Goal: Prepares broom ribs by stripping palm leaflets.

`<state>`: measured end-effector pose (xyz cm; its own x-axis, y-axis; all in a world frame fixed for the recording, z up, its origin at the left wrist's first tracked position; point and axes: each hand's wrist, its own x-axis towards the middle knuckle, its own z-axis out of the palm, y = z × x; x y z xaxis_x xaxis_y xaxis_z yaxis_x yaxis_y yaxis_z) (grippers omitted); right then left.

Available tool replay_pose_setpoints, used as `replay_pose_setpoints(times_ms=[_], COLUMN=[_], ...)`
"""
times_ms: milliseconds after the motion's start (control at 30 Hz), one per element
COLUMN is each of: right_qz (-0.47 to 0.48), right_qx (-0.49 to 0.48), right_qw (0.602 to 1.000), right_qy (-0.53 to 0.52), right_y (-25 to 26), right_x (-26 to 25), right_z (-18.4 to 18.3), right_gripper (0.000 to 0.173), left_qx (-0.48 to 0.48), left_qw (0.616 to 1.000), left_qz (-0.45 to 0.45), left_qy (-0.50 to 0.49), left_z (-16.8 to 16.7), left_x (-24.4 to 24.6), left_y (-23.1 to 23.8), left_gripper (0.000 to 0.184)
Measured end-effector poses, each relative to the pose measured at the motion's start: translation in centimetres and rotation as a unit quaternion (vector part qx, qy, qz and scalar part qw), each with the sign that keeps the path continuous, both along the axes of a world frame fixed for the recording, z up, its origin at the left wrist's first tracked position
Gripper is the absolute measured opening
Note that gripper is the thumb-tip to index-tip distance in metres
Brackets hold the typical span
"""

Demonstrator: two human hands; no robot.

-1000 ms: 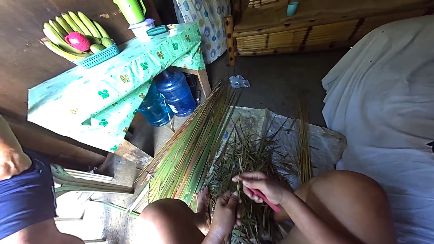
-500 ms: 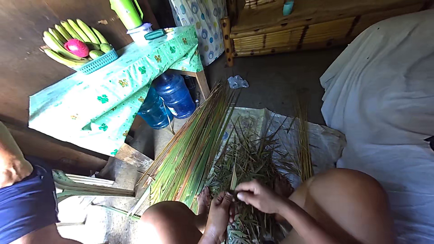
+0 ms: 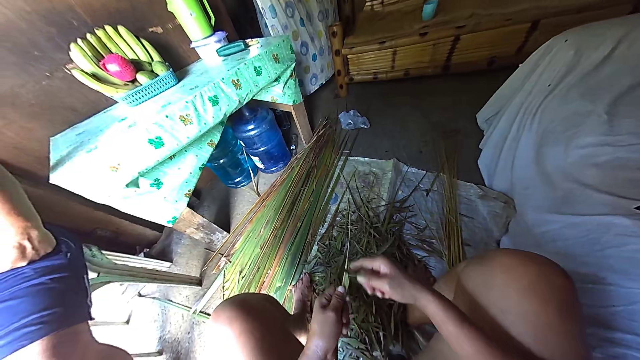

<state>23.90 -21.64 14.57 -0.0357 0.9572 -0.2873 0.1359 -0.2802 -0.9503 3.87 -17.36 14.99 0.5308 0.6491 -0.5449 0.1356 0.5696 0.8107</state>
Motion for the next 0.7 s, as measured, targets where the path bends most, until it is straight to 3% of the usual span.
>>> replay_pose_setpoints(times_ms=[133,267,367,567,700], right_qz=[0.065,-0.011,-0.053,0.014,-0.042], right_qx=[0.049,0.120,0.122,0.101,0.148], right_qw=[0.997,0.990,0.989,0.993,0.984], right_qy=[-0.005,-0.073,-0.066,-0.054,-0.091], right_y=[-0.4,0.3,0.8,0.0,0.5], right_x=[-2.0,-1.0,0.2,-0.9,-0.3], right_z=[-1.1,-1.3,-1.6,-1.3,-1.5], right_gripper=[0.035,0.034,0.034,0.033,0.032], left_qx=[0.023,0.011,0.003,-0.004,-0.008], left_qw=[0.999,1.000,0.999,1.000,1.000], left_qz=[0.020,-0.006,-0.037,-0.006,0.003], left_qy=[0.031,0.009,-0.009,-0.019,-0.022], left_z=[0.6,0.5,-0.1,-0.8,-0.2], left_x=[0.9,0.5,-0.4,-1.1,-1.3], left_y=[1.0,0.9,0.1,-0.8,-0.8], left_gripper=[0.027,0.028,0.030,0.031,0.032])
